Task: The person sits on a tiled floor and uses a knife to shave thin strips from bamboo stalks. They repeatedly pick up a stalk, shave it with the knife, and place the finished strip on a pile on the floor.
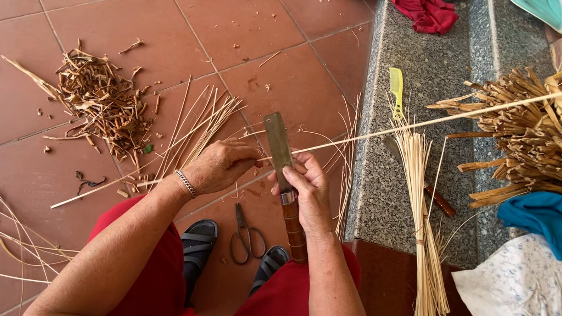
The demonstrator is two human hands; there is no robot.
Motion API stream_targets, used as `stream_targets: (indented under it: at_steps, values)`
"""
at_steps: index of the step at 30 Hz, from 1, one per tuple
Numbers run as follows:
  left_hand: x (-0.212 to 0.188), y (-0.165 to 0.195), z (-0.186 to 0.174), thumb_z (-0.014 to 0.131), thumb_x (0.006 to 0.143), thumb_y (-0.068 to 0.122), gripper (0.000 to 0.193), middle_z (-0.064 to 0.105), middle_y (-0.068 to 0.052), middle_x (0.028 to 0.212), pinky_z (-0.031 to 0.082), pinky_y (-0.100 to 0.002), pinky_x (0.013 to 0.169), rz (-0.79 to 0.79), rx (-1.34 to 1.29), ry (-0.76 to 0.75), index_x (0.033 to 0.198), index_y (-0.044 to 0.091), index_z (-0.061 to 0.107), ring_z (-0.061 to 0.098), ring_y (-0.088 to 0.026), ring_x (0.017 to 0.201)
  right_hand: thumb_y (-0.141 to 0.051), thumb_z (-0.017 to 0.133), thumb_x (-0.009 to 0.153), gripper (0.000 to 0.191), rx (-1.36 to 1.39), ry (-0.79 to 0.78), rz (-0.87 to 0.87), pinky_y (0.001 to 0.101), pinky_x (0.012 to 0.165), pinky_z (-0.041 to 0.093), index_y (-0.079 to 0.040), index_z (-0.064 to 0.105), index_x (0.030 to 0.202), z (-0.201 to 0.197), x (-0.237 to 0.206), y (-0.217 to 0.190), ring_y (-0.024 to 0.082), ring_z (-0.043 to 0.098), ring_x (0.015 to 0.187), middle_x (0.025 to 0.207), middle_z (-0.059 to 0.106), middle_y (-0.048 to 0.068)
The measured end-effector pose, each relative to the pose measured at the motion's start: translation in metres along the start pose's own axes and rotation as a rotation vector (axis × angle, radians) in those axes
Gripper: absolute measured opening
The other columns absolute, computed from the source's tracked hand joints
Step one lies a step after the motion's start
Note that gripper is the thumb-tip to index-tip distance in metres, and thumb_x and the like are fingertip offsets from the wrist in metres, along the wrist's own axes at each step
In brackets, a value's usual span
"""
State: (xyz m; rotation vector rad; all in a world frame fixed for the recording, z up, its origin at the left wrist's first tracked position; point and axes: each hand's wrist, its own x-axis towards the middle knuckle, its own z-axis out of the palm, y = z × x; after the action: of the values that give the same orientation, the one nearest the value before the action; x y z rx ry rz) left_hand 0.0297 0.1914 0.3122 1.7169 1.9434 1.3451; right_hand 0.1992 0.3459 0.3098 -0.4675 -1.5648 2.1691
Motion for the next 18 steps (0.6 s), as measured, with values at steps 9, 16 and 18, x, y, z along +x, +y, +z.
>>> stream_targets:
  at_steps: [9,16,18]
  values:
    - [0.000,0.000,0.005,0.073,0.094,0.017,0.014,0.075,-0.010,0.090,0.057,-0.033,0.066,-0.179,-0.132,0.064,0.098,0.004,0.073,0.073,-0.019,0.077,-0.006,0.061,0.098,0.019,0.011,-0.003,0.036,0.0283,0.060,0.058,-0.003,0.059,0.117,0.007,0.000,0.009,0.015,0.069,0.069,0.089,0.074,0.015]
    - [-0.011,-0.011,-0.019,0.073,0.091,0.019,0.016,0.074,-0.008,0.079,0.055,-0.032,0.062,-0.321,-0.118,0.001,0.099,0.005,0.075,0.069,-0.016,0.067,-0.006,0.061,0.099,0.012,0.084,0.146,-0.023,0.0284,0.060,0.057,-0.005,0.059,0.111,-0.017,0.002,-0.007,0.017,0.068,0.066,0.086,0.073,0.016]
    - [-0.014,-0.012,-0.028,0.072,0.093,0.020,0.017,0.073,-0.009,0.077,0.055,-0.033,0.063,-0.365,-0.113,-0.033,0.100,0.005,0.075,0.068,-0.016,0.066,-0.006,0.061,0.099,0.012,0.093,0.184,-0.039,0.0286,0.061,0.057,-0.005,0.059,0.111,-0.023,0.001,-0.010,0.017,0.068,0.066,0.087,0.074,0.016]
